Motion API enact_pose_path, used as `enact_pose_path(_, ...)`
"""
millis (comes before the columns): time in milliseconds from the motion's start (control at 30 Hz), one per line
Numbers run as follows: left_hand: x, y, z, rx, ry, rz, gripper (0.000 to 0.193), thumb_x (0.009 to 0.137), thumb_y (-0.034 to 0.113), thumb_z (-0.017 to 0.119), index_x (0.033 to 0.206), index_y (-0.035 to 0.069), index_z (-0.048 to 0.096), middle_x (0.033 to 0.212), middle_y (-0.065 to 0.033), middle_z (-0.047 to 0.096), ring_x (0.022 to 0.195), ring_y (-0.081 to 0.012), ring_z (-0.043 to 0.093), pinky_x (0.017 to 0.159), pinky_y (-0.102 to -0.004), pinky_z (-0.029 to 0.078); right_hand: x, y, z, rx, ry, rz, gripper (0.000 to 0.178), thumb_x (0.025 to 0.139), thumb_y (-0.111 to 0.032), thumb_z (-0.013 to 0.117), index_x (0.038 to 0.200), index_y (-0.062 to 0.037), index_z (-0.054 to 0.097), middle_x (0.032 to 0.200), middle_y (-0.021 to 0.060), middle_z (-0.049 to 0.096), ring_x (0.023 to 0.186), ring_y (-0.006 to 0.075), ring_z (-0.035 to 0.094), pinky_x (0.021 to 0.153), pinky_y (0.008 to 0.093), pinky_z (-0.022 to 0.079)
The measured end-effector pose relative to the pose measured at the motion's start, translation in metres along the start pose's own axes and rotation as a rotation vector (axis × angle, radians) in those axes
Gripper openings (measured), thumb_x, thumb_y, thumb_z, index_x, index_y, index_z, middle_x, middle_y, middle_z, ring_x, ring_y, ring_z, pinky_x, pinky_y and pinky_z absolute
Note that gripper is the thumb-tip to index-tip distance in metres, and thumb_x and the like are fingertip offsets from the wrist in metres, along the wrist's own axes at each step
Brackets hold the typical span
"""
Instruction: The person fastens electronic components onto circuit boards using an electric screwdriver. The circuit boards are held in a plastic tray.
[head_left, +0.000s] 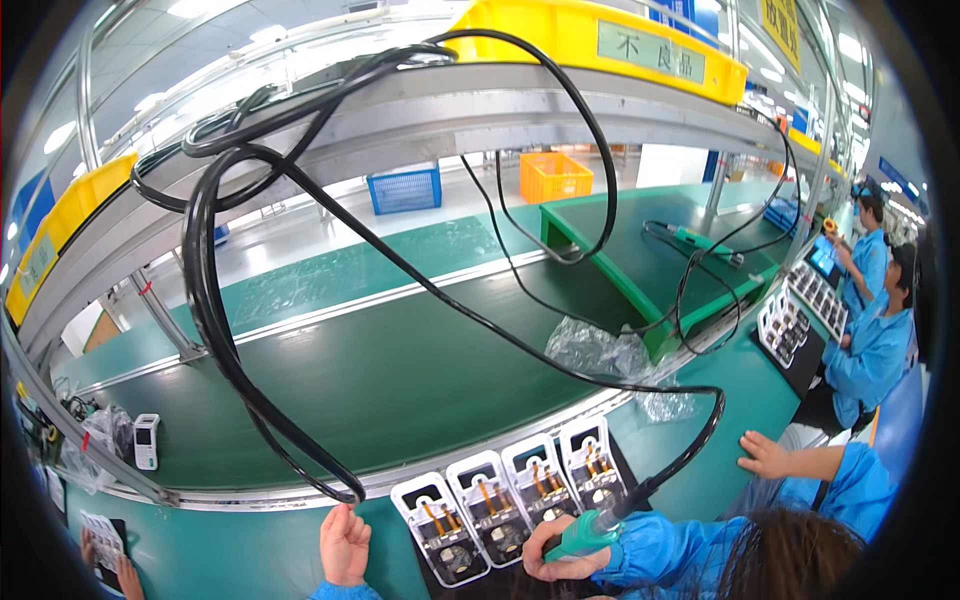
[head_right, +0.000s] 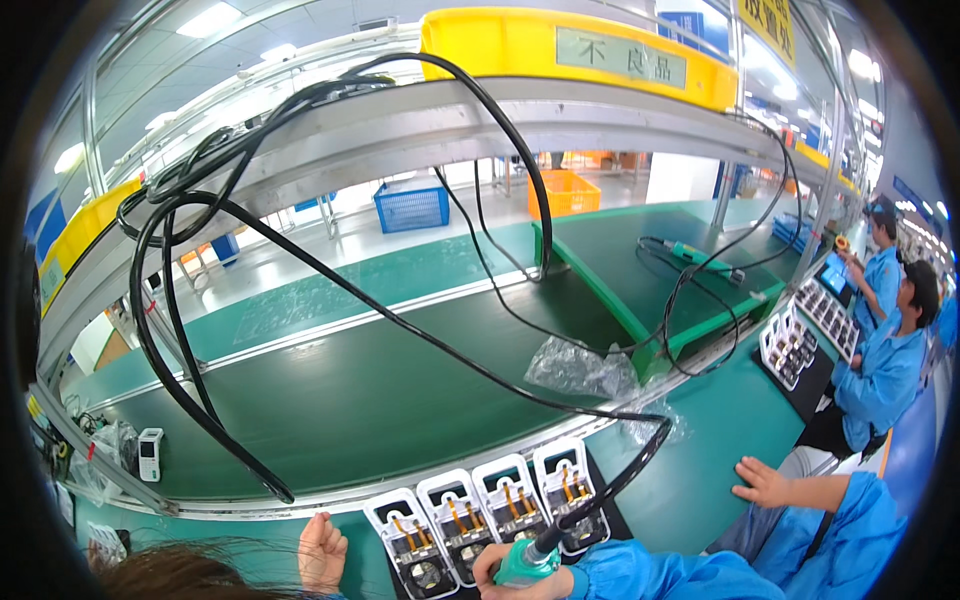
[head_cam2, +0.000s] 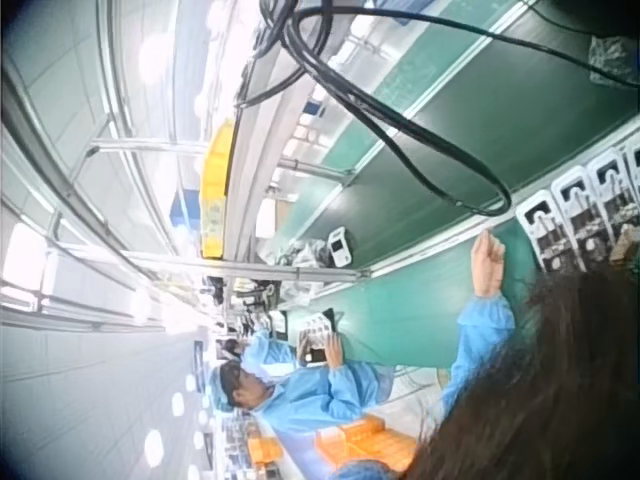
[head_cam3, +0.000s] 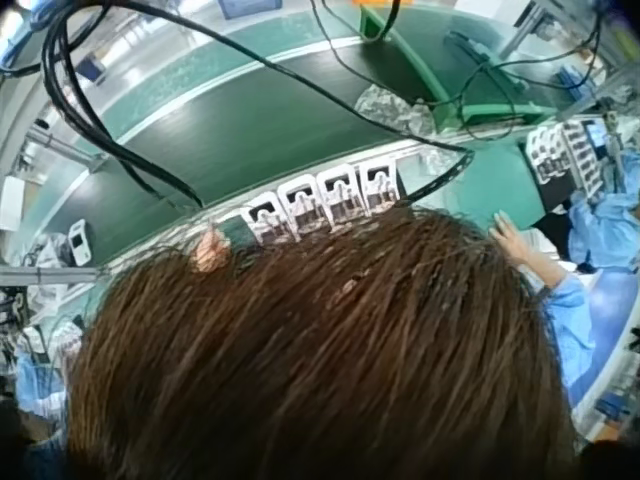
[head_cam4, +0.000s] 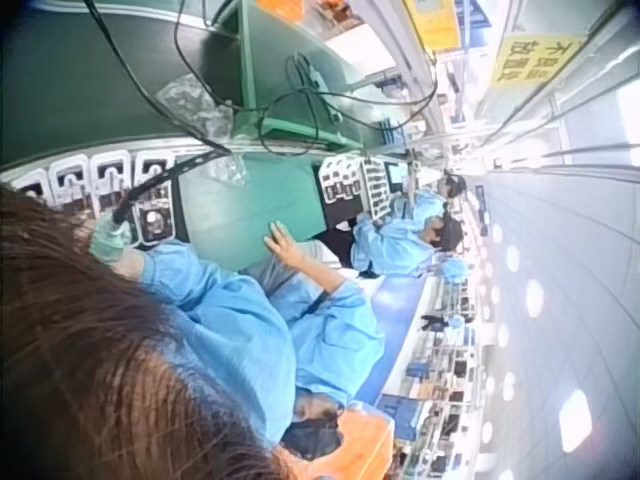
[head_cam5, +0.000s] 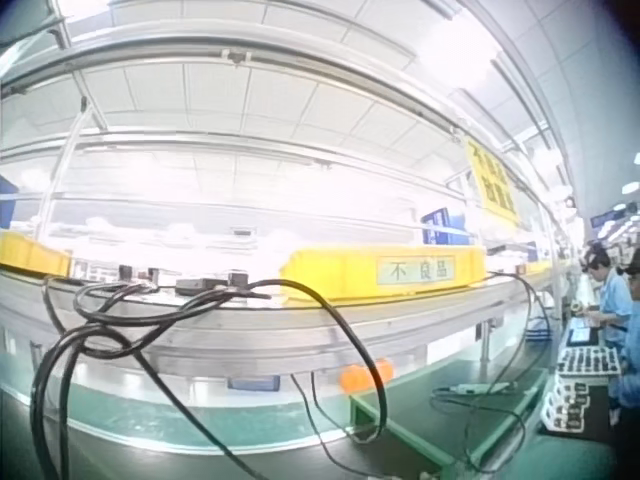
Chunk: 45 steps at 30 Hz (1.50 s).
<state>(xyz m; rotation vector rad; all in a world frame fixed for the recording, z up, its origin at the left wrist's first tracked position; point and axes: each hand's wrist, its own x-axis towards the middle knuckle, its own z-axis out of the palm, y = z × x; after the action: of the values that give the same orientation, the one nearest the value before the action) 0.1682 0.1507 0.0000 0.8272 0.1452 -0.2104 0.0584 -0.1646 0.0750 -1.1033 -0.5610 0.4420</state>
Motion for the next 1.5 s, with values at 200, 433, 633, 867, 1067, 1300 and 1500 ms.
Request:
enact_pose_path(200, 0.005, 0.001, 0.004, -0.09, 0.033, -0.054, 0.02, 0.092, 0.02, 0.046, 0.085, 0.002, 0.053, 0.055, 0.0053, 0.028, 0.049, -0.0059, 0.024, 0.046, -0.0221, 0.022, -0.006, 0.02, 0.005, -0.003, 0.179, -0.118, 0.02, 0.078, -0.005, 0.063, 0.093, -0.0011, 0.05, 0.079, 0.0092, 0.057, 0.068, 0.0139, 0.054, 0.059, 0.027, 0.044)
enact_pose_path(433, 0.01, -0.008, -0.02, -0.096, -0.028, -0.024, 0.02, 0.092, 0.021, 0.046, 0.091, 0.002, 0.052, 0.067, 0.0011, 0.038, 0.055, -0.0064, 0.031, 0.051, -0.0206, 0.027, -0.001, -0.007, 0.01, -0.058, 0.078, 0.084, 0.019, 0.079, -0.005, 0.061, 0.096, -0.0023, 0.052, 0.082, 0.0061, 0.057, 0.075, 0.0123, 0.053, 0.068, 0.0261, 0.044)
enact_pose_path(633, 0.002, -0.005, -0.012, 0.147, -0.151, 0.013, 0.02, 0.091, 0.023, 0.049, 0.094, 0.003, 0.051, 0.07, -0.0002, 0.042, 0.058, -0.0068, 0.035, 0.053, -0.0199, 0.029, 0.004, 0.0, 0.025, -0.205, 0.24, -0.112, 0.019, 0.076, -0.006, 0.064, 0.092, -0.0014, 0.054, 0.08, 0.0058, 0.059, 0.073, 0.0133, 0.057, 0.066, 0.0272, 0.046)
enact_pose_path(867, 0.028, 0.041, 0.102, 0.132, -0.089, -0.058, 0.035, 0.09, 0.025, 0.04, 0.061, 0.013, 0.027, 0.053, 0.0034, 0.019, 0.046, -0.0085, 0.015, 0.043, -0.0263, 0.014, 0.016, 0.008, 0.009, -0.374, 0.241, -0.302, 0.016, 0.073, -0.003, 0.066, 0.085, -0.0008, 0.055, 0.074, 0.0052, 0.058, 0.063, 0.0127, 0.057, 0.054, 0.0254, 0.044)
enact_pose_path(1067, 0.051, 0.071, 0.178, 0.055, -0.347, -0.058, 0.024, 0.086, 0.017, 0.042, 0.066, 0.01, 0.031, 0.057, 0.002, 0.022, 0.047, -0.0088, 0.018, 0.043, -0.0246, 0.018, 0.017, -0.006, 0.021, -0.481, 0.235, -0.353, 0.029, 0.074, -0.013, 0.069, 0.096, -0.0036, 0.052, 0.074, 0.0084, 0.058, 0.06, 0.0256, 0.057, 0.053, 0.0302, 0.043)
enact_pose_path(1300, 0.082, 0.059, 0.232, -0.039, -0.353, -0.129, 0.022, 0.091, 0.017, 0.043, 0.071, 0.007, 0.042, 0.058, 0.0021, 0.027, 0.047, -0.0087, 0.023, 0.044, -0.0233, 0.021, 0.004, 0.037, 0.023, -0.182, 0.207, -0.271, 0.017, 0.078, 0.006, 0.059, 0.091, -0.0025, 0.054, 0.091, 0.0035, 0.052, 0.085, 0.0117, 0.052, 0.075, 0.0251, 0.046)
enact_pose_path(1500, 0.104, 0.042, 0.264, -0.046, -0.481, -0.243, 0.027, 0.092, 0.02, 0.039, 0.068, 0.009, 0.04, 0.056, 0.0023, 0.025, 0.046, -0.0098, 0.023, 0.043, -0.0244, 0.021, 0.005, 0.032, 0.022, -0.259, 0.22, -0.175, 0.018, 0.078, -0.002, 0.063, 0.093, -0.0036, 0.054, 0.087, 0.004, 0.053, 0.078, 0.0119, 0.052, 0.071, 0.0244, 0.044)
